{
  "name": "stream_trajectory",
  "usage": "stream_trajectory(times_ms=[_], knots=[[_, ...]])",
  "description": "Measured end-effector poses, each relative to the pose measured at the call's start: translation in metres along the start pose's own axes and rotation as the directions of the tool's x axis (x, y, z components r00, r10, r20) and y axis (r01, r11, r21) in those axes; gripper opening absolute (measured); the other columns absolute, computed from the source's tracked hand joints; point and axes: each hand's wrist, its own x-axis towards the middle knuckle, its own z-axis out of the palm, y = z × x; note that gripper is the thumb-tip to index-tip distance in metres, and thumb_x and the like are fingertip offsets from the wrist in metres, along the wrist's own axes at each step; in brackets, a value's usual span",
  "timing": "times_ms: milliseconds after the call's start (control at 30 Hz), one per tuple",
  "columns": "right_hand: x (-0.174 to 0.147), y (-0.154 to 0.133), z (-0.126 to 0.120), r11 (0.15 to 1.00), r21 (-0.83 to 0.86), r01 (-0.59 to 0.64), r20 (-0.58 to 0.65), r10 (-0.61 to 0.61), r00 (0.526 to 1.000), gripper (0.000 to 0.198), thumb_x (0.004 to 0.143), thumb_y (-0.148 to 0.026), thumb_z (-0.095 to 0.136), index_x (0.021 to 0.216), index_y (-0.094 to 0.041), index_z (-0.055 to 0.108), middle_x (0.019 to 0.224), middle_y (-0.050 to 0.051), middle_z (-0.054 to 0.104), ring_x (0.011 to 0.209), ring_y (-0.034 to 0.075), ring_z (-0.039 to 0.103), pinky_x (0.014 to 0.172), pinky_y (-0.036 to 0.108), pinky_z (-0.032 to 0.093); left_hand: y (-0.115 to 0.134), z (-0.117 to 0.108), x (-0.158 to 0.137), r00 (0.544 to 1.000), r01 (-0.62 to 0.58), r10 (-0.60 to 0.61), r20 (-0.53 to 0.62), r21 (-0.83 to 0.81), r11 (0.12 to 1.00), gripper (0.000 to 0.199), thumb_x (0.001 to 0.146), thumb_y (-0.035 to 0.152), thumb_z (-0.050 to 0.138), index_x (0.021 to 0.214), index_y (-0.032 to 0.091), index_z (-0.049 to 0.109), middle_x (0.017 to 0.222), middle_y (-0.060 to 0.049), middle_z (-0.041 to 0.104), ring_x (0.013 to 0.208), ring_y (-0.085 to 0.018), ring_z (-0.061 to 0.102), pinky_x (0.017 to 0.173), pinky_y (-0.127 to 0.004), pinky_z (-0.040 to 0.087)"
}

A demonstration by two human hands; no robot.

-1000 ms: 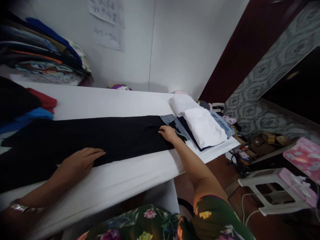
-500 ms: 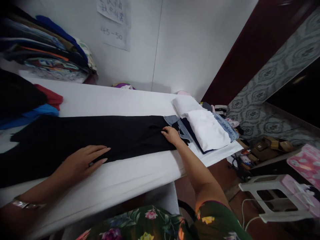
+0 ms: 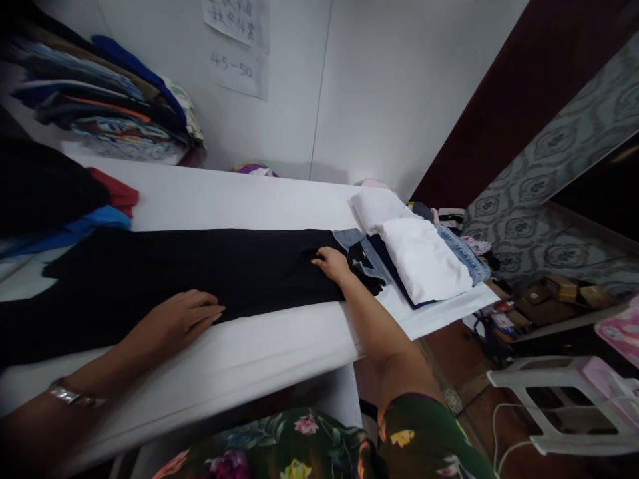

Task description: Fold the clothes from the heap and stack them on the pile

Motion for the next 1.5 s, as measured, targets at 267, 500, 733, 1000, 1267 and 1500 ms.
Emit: stream_trajectory(times_ms=[267,500,733,1000,1267,1500], knots=[[-0.025,-0.001,-0.008,0.994,0.074,0.081,-0.124,-0.071,0.99,0.028,0.086,-0.026,0.063,0.113,-0.02,0.065,0.112,0.009,0.067,0.106,0.022,0.06,0.095,0.037,0.047,-0.003,-0.005,-0.002,0.985,0.171,-0.171,0.004,-0.067,0.983,0.045,0.094,0.049,0.037,0.093,0.023,0.073,0.089,-0.006,0.069,0.084,-0.021,0.062,0.074,-0.033,0.046],[-0.086,-0.033,-0.008,0.917,0.139,0.373,0.121,-0.39,0.913,0.055,0.091,-0.047,0.055,0.14,-0.024,0.046,0.149,0.01,0.043,0.142,0.025,0.032,0.116,0.052,0.024,-0.006,-0.004,-0.001,0.972,0.232,-0.232,-0.035,-0.02,0.973,0.043,0.09,0.051,0.041,0.097,0.022,0.072,0.099,-0.008,0.069,0.092,-0.025,0.061,0.079,-0.038,0.047],[-0.092,-0.029,-0.008,0.944,0.099,0.313,0.3,-0.329,0.896,0.06,0.092,-0.053,0.05,0.144,-0.025,0.041,0.155,0.009,0.034,0.146,0.025,0.022,0.118,0.055,0.016,-0.017,-0.011,-0.003,0.899,0.435,-0.435,-0.046,0.188,0.88,0.045,0.092,0.047,0.036,0.102,0.019,0.069,0.106,-0.013,0.067,0.098,-0.031,0.058,0.076,-0.043,0.044],[-0.105,0.034,-0.018,0.984,-0.11,0.14,0.097,-0.13,0.987,0.048,0.095,-0.04,0.047,0.139,-0.021,0.049,0.15,0.012,0.041,0.142,0.027,0.033,0.115,0.054,0.027,-0.015,-0.012,-0.001,0.892,0.448,-0.453,-0.019,0.185,0.875,0.044,0.09,0.045,0.038,0.103,0.018,0.069,0.108,-0.014,0.066,0.099,-0.032,0.058,0.077,-0.044,0.045],[-0.092,0.034,-0.026,0.983,0.153,0.101,-0.024,-0.099,0.995,0.041,0.094,-0.041,0.049,0.128,-0.023,0.061,0.141,0.01,0.054,0.136,0.025,0.043,0.114,0.049,0.034,-0.014,-0.012,-0.003,0.909,0.409,-0.389,-0.153,0.137,0.902,0.036,0.089,0.043,0.042,0.097,0.02,0.069,0.099,-0.013,0.067,0.092,-0.03,0.059,0.074,-0.042,0.045],[-0.03,0.02,-0.015,0.981,0.102,0.168,-0.216,-0.143,0.966,0.035,0.088,-0.016,0.048,0.118,-0.023,0.067,0.125,0.009,0.066,0.121,0.022,0.057,0.108,0.046,0.042,-0.02,-0.007,0.0,0.916,0.366,-0.323,-0.237,0.165,0.916,0.041,0.088,0.038,0.041,0.114,0.018,0.066,0.122,-0.016,0.063,0.114,-0.034,0.055,0.09,-0.049,0.043]])
